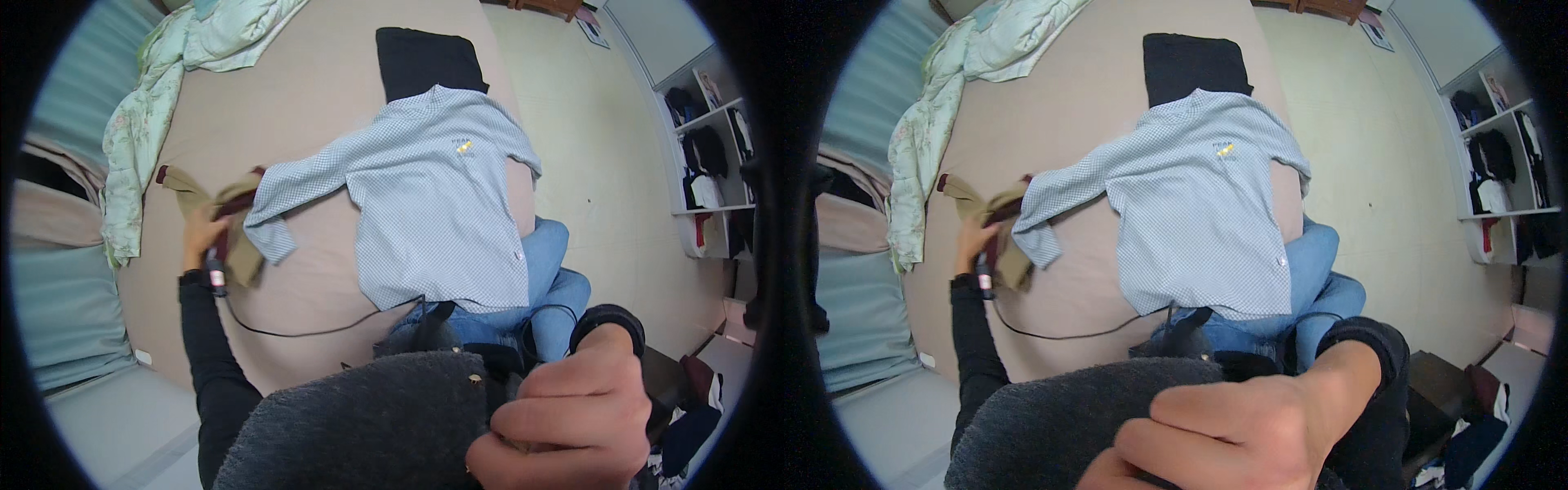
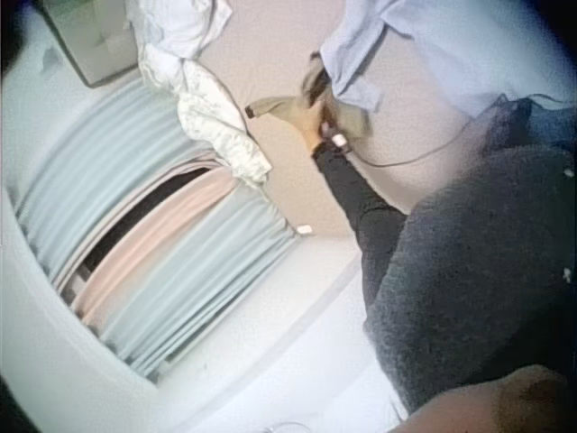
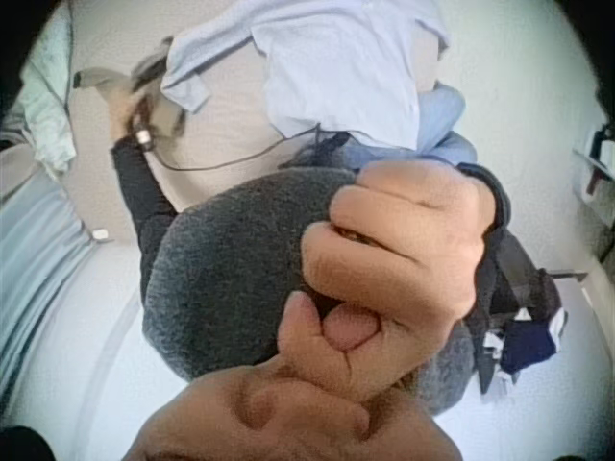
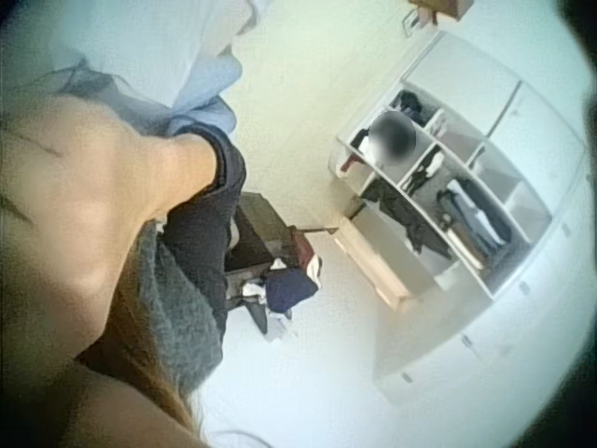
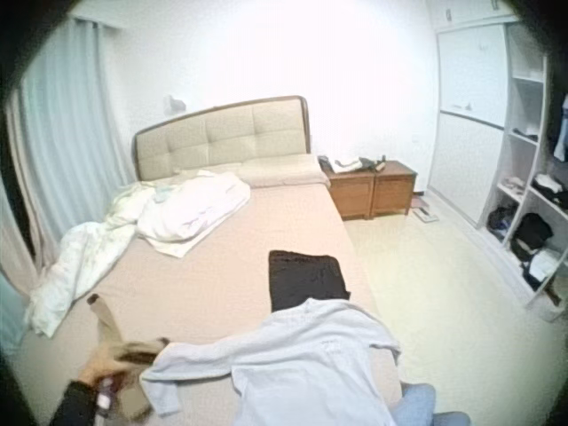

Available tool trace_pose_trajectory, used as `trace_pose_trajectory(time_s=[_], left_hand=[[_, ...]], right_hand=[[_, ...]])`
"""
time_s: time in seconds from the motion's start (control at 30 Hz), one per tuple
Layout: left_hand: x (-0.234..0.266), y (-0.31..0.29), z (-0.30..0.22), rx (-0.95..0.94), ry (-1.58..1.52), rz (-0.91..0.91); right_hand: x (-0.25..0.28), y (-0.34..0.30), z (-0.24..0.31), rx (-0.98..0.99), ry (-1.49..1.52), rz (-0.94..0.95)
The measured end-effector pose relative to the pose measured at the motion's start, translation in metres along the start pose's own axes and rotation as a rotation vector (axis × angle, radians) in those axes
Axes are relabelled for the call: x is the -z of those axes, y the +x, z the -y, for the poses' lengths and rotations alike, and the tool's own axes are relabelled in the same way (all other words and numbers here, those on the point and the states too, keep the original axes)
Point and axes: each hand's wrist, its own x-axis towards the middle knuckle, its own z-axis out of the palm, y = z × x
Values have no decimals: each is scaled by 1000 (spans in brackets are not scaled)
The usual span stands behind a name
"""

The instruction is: The person folds a black long-sleeve shirt, a light blue checkered shirt, and a beige sweater on a bed. Each garment is smoothed, folded in half, then folded again into a compact rectangle and stacked.

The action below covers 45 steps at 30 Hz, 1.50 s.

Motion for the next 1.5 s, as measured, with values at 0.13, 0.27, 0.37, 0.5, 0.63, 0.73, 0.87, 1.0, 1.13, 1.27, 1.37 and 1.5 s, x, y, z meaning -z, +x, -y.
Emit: trace_pose_trajectory(time_s=[0.13, 0.27, 0.37, 0.5, 0.63, 0.73, 0.87, 1.0, 1.13, 1.27, 1.37, 1.5], left_hand=[[47, -15, 46, 512, 498, -352], [8, 3, 14, 126, 889, -457], [-56, 63, -52, -122, 261, -406], [-130, 139, -160, -122, -212, -375], [-179, 171, -253, -158, -734, -112], [-184, 170, -279, -277, -510, 41], [-171, 186, -286, -225, -421, -115], [-170, 229, -311, -10, -568, 46], [-184, 270, -353, 133, -777, 199], [-196, 284, -375, -187, -1001, 67], [-177, 307, -364, -319, -849, 55], [-132, 359, -330, -387, -850, 135]], right_hand=[[27, 4, -15, 81, 71, 427], [-4, -22, -60, -30, 18, 372], [-23, -38, -190, -113, -204, 394], [18, -93, -379, -742, -731, 351], [57, -129, -473, -887, -821, -65], [61, -125, -491, -902, -759, -179], [46, -98, -501, -757, -756, -231], [13, -94, -501, -609, -715, -330], [-21, -111, -484, -628, -831, -331], [-32, -121, -470, -636, -935, -280], [-31, -121, -468, -647, -946, -285], [-32, -121, -467, -665, -948, -268]])
